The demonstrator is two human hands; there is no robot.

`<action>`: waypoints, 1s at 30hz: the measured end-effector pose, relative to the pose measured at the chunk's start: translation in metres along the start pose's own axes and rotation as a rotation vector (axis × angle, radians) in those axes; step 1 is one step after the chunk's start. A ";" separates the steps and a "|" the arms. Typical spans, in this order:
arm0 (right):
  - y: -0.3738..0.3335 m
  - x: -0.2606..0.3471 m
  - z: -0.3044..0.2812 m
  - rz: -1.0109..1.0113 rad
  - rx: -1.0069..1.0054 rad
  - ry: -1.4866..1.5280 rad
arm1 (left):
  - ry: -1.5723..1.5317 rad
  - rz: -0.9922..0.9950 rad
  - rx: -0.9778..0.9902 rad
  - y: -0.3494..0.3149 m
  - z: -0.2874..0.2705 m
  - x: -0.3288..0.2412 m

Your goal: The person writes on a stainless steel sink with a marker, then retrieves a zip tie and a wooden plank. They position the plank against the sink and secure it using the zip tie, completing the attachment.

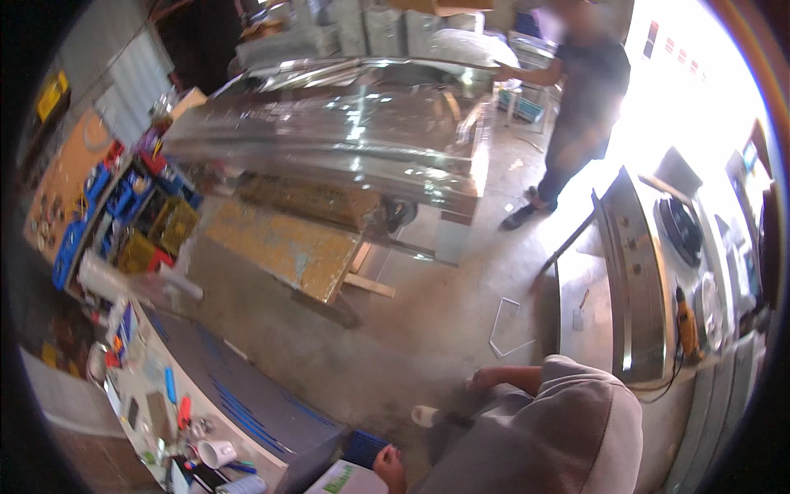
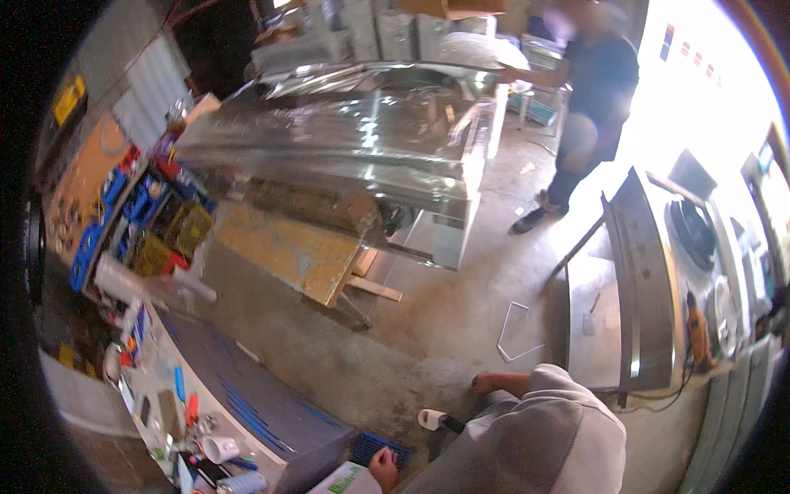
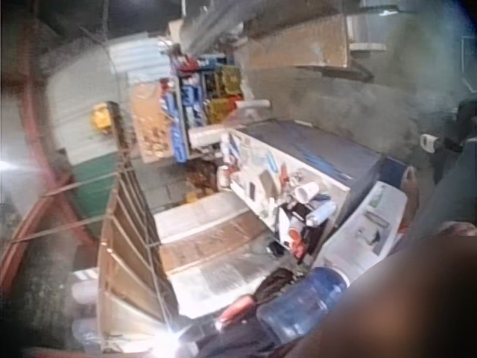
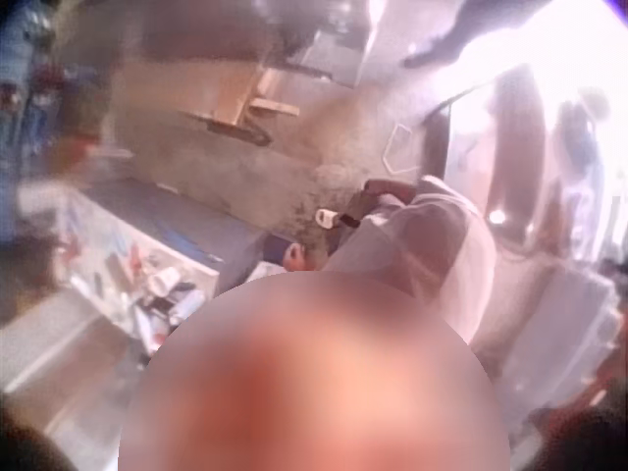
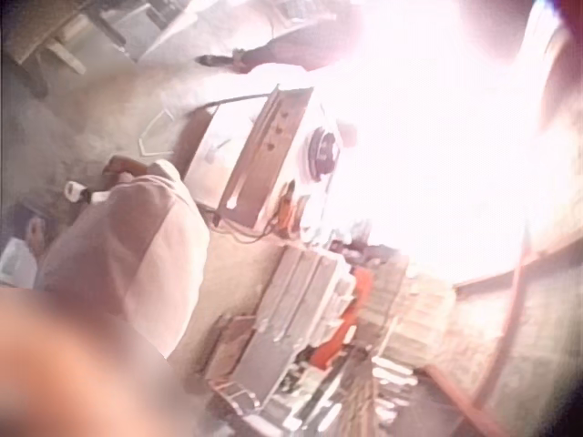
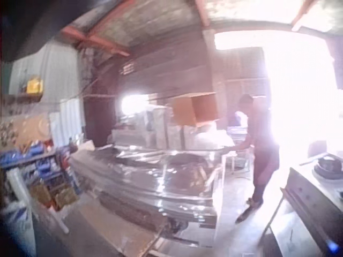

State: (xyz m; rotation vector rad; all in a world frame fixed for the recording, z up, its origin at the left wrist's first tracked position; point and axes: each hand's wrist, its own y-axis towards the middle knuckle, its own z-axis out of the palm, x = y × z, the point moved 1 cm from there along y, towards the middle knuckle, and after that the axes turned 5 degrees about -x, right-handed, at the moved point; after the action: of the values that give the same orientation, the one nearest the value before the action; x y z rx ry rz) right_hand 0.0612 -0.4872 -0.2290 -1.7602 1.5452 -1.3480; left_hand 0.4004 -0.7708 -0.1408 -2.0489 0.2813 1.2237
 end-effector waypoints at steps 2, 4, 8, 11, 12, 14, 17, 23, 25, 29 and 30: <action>-0.074 0.016 -0.021 -0.051 -0.010 0.182 | -0.076 0.064 0.121 0.017 0.023 -0.053; -0.138 0.028 -0.038 -0.146 -0.058 0.403 | 0.011 0.111 0.315 0.026 0.064 -0.112; -0.231 0.023 -0.069 -0.291 -0.229 0.716 | 0.024 0.140 0.751 0.006 0.161 -0.201; -0.278 -0.004 -0.085 -0.363 -0.295 0.843 | 0.119 0.166 1.006 -0.028 0.230 -0.235; -0.291 -0.016 -0.090 -0.382 -0.323 0.877 | 0.171 0.171 1.069 -0.043 0.252 -0.242; -0.312 -0.044 -0.104 -0.408 -0.362 0.913 | 0.155 0.181 1.150 -0.076 0.296 -0.251; -0.326 -0.075 -0.133 -0.476 -0.395 0.942 | 0.087 0.143 1.164 -0.118 0.343 -0.259; -0.318 -0.122 -0.204 -0.593 -0.414 0.951 | -0.015 0.206 1.007 -0.160 0.415 -0.270; -0.309 -0.135 -0.222 -0.570 -0.419 0.929 | 0.059 0.240 0.975 -0.161 0.435 -0.272; -0.286 -0.155 -0.251 -0.543 -0.472 1.001 | 0.116 0.205 0.917 -0.140 0.475 -0.282; -0.279 -0.162 -0.261 -0.471 -0.496 1.024 | 0.117 0.170 0.875 -0.133 0.483 -0.284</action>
State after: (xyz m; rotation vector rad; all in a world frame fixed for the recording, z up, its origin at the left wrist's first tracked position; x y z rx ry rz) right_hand -0.0094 -0.1895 0.0512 -1.8822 2.1856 -2.5467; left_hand -0.0069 -0.3961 0.0188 -1.3391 0.8860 0.8437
